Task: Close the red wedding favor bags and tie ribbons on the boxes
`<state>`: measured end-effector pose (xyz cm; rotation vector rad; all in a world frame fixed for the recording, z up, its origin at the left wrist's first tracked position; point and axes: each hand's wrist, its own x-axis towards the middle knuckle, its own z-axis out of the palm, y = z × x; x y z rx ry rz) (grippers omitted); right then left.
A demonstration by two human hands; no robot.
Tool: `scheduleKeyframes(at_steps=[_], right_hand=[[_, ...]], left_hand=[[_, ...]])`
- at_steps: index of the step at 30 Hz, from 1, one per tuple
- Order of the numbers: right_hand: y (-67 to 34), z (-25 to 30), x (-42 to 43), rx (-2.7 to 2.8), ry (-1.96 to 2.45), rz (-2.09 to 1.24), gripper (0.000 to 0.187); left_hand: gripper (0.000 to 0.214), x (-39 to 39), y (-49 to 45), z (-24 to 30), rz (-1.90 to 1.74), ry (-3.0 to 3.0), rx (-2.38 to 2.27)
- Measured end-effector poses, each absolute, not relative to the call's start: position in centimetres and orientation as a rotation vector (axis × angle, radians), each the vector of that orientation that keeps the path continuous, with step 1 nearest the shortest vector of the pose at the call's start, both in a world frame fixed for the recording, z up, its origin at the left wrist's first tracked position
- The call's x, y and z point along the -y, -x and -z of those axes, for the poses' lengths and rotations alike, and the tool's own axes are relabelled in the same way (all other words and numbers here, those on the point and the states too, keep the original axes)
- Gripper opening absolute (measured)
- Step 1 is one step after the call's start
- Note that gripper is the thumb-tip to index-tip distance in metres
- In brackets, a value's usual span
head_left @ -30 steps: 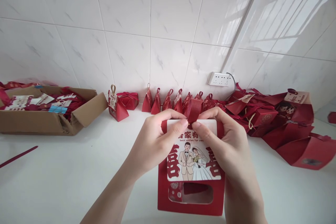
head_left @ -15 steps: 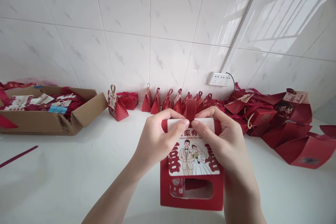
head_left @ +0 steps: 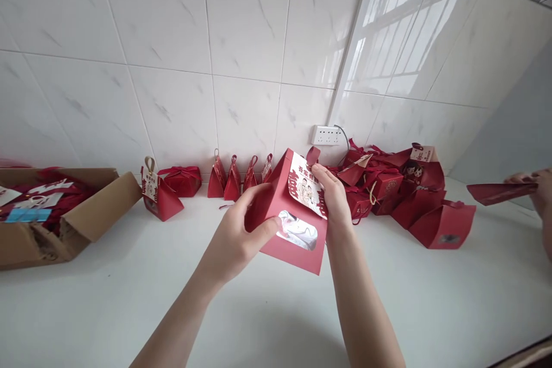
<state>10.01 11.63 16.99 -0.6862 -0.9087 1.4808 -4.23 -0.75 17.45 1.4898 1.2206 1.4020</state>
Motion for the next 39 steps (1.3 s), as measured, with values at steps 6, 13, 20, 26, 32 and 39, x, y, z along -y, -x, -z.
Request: scheduleKeyframes(at_steps=[6, 13, 20, 26, 32, 39], right_hand=[[-10.7, -17.3, -10.4, 1.097, 0.497, -1.456, 0.033], [-13.9, -17.3, -7.9, 1.211, 0.601, -1.256, 0.024], [-21.7, -14.9, -0.4, 1.318, 0.856, -1.277, 0.028], [-31.4, -13.4, 8.1, 0.844, 1.134, -0.896, 0.029], [-41.6, -11.9, 13.8, 0.566, 1.391, -0.518, 0.024], [-47.5, -8.5, 14.1, 0.425, 1.73, -0.6, 0.048]], left_hand=[[0.059, 1.7, 2.8, -17.7, -1.624, -1.581, -1.337], [0.065, 2.4, 3.3, -17.9, -1.543, -1.597, -1.193], [0.067, 2.0, 3.5, -17.5, -1.048, -1.513, -0.864], [0.059, 1.5, -1.6, -13.1, -0.647, -1.803, -0.903], [0.039, 1.8, -10.3, -6.1, -0.337, -2.422, -0.821], [0.077, 0.4, -21.1, -0.2, -0.534, -2.763, -0.614]])
